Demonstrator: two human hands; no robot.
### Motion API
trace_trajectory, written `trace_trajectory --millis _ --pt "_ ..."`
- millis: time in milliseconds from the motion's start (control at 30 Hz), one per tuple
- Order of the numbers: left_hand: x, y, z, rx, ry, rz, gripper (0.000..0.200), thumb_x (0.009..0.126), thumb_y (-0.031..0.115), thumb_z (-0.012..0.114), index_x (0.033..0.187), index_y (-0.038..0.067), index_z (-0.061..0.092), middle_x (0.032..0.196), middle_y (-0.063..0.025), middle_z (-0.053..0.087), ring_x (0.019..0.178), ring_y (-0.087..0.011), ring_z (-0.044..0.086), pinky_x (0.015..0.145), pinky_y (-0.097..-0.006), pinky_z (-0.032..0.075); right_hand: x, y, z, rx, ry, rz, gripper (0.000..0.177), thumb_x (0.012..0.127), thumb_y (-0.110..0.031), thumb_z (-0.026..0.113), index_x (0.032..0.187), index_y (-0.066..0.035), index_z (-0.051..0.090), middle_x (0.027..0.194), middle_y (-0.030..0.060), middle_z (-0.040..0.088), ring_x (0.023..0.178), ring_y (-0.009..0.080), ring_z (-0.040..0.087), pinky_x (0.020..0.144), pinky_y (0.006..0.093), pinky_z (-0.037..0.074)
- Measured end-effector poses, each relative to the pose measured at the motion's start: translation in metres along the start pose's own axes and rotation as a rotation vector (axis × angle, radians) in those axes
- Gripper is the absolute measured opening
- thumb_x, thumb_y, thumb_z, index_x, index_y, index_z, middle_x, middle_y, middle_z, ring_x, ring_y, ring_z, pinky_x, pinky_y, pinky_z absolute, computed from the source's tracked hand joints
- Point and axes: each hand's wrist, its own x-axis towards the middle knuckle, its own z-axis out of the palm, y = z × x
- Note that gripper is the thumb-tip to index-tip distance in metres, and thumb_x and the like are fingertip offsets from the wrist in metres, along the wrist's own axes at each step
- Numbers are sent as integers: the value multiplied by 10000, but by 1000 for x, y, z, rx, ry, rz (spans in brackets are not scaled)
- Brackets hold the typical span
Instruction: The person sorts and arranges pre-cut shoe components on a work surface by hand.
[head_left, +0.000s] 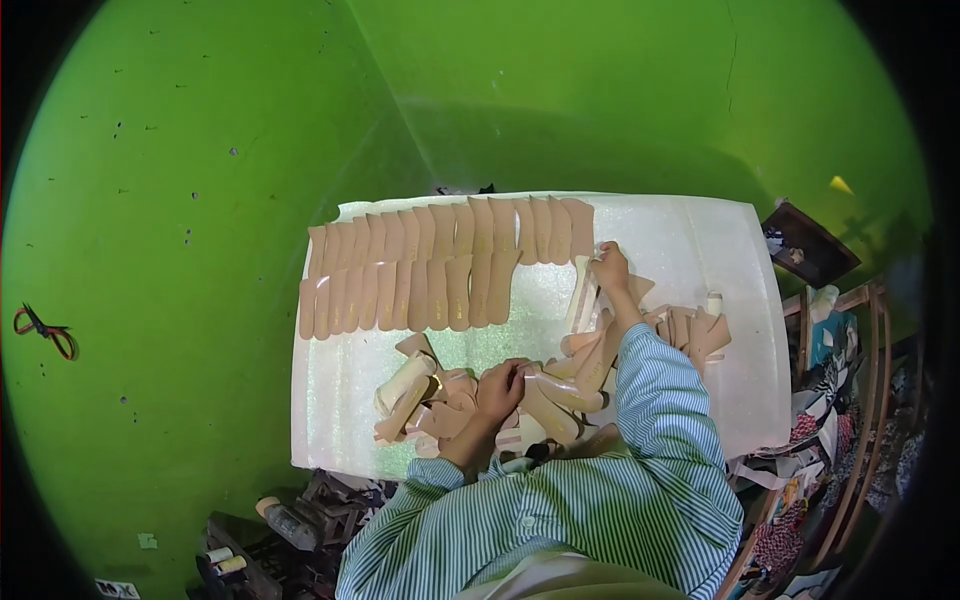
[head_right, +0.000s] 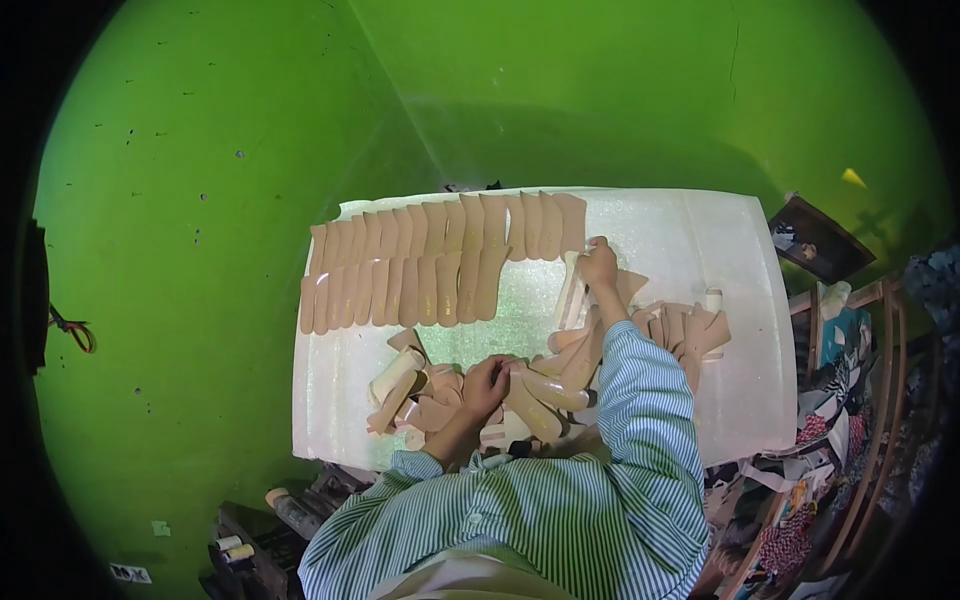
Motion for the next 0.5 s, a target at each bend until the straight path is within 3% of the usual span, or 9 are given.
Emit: trace_trajectory --millis 33,167,233,333,400,467,500 --pt "0 2 -1 -11 -6 -13 183 753 120 514 909 44 571 677 -137 577 598 -279 564 556 -342 441 -2 -1 -4 99 -101 26 363 652 -119 610 981 -34 482 856 155 560 737 273 570 670 329 463" --pt "0 10 -6 -5 -12 -13 183 756 116 511 912 38 567 690 -144 581 622 -282 571 577 -347 446 -21 -26 -13 128 -162 -94 341 702 -118 566 1015 -41 456 922 130 529 713 216 568 597 301 475" --pt "0 9 -5 2 -14 9 184 757 115 509 914 38 565 695 -146 582 629 -284 571 581 -348 447 -44 -66 -27 669 -443 141 306 759 -119 505 1048 -45 439 969 110 503 702 173 571 523 270 474" --pt "-1 4 -5 28 -13 36 200 759 117 518 930 16 547 707 -145 584 630 -266 578 577 -323 448 -57 -66 -16 568 -509 108 280 797 -124 461 1063 -44 430 1004 92 470 728 145 570 476 237 461" --pt "-2 4 -6 19 -40 12 208 760 119 518 941 21 544 711 -146 583 639 -268 580 582 -324 448 -58 -42 7 436 -536 89 297 784 -119 470 1072 -55 434 989 120 498 754 184 578 548 282 480" --pt "-3 -3 -4 16 -29 40 210 760 119 517 945 22 543 711 -148 581 641 -271 579 583 -327 447 -64 -17 34 25 -450 -220 320 760 -148 500 1065 -61 458 989 143 523 773 249 582 654 330 475" --pt "-3 -7 -2 11 -22 66 213 759 119 516 948 24 542 711 -150 580 643 -274 579 585 -329 447 -73 -13 38 24 -449 -224 320 760 -148 500 1065 -61 458 989 143 523 773 249 582 654 330 475"
